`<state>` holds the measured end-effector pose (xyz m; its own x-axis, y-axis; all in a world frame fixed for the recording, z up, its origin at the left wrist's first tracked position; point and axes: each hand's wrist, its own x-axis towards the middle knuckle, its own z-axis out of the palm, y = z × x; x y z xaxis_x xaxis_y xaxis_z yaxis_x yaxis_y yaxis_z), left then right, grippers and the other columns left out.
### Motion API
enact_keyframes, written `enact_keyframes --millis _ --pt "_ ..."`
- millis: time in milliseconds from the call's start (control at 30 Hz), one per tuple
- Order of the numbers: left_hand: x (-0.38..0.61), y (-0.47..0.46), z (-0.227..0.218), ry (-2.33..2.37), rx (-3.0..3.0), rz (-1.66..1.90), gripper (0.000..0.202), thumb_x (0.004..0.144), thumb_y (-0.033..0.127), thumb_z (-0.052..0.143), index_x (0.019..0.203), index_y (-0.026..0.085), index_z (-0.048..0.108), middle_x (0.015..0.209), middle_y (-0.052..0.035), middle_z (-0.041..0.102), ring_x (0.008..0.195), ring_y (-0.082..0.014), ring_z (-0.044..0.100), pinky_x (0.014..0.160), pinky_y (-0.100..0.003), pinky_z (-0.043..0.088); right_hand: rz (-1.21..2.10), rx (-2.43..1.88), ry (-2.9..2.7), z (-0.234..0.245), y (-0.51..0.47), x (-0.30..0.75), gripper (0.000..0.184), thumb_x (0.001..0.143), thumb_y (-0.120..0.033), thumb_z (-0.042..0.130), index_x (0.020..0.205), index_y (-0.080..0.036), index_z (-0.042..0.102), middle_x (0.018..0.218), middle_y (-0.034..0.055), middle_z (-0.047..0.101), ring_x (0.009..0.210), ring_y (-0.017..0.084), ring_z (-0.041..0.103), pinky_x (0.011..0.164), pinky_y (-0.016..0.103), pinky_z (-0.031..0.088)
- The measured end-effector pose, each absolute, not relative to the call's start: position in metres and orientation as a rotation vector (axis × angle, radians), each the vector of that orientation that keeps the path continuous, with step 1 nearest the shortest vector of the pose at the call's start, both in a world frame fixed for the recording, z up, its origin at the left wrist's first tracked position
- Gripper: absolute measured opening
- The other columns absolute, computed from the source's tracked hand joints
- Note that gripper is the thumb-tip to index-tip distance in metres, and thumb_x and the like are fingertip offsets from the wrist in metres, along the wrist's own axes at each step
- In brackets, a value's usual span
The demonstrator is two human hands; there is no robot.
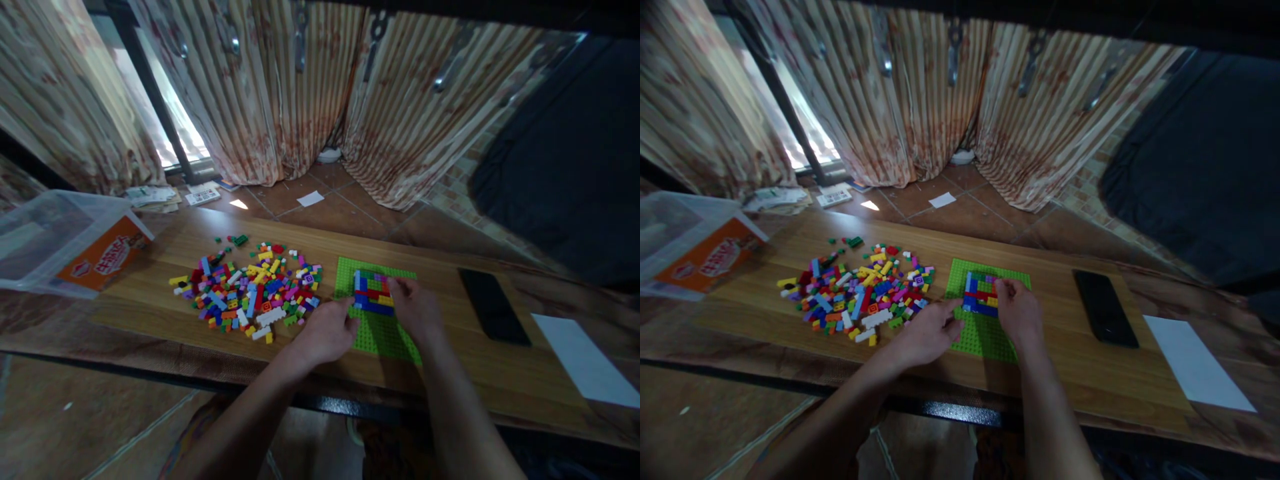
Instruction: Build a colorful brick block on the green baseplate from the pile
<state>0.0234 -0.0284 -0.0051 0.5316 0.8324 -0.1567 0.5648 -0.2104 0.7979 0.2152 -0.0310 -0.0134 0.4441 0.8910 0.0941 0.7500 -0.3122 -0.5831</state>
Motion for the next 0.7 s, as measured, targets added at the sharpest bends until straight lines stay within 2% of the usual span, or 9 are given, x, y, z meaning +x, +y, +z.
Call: enact_keyframes --millis 233,433,600,700 --pt "0.023 -0.031 0.000 1.125 1.918 0.366 0.035 0.082 0.027 0.051 0.113 0.016 0.063 0.082 -0.0083 0.071 0.083 -0.0224 0.065 0.080 -0.034 0.051 0.261 -2.162 -1.390 -0.018 -0.030 0.217 0.043 0.086 -0.049 0.045 0.095 -0.016 0.071 0.081 0.0117 0.072 0.070 0.023 0.064 0.063 0.032 0.045" --pt "0.016 -0.030 0.004 1.088 1.911 0.361 0.031 0.083 0.027 0.050 0.106 0.018 0.068 0.079 -0.0065 0.072 0.080 -0.0206 0.066 0.077 -0.032 0.052 0.057 -2.274 -1.362 -0.012 -0.032 0.209 0.045 0.087 -0.050 0.044 0.097 -0.015 0.071 0.076 0.0131 0.070 0.064 0.025 0.061 0.060 0.035 0.042" --pt "0.000 -0.023 0.008 1.077 1.823 0.437 0.032 0.085 0.027 0.048 0.110 0.017 0.067 0.071 -0.0032 0.070 0.070 -0.0172 0.064 0.067 -0.027 0.051 -0.026 -2.008 -1.390 -0.006 -0.034 0.192 0.043 0.088 -0.049 0.045 0.096 -0.014 0.070 0.082 0.0128 0.069 0.065 0.022 0.060 0.064 0.035 0.044" --pt "-0.020 -0.011 0.010 1.094 1.776 0.553 0.030 0.087 0.028 0.045 0.102 0.016 0.067 0.068 -0.0015 0.067 0.063 -0.0144 0.060 0.061 -0.024 0.047 0.052 -1.876 -1.425 -0.006 -0.034 0.181 0.038 0.088 -0.045 0.047 0.093 -0.016 0.070 0.085 0.0108 0.069 0.069 0.021 0.061 0.068 0.034 0.047"
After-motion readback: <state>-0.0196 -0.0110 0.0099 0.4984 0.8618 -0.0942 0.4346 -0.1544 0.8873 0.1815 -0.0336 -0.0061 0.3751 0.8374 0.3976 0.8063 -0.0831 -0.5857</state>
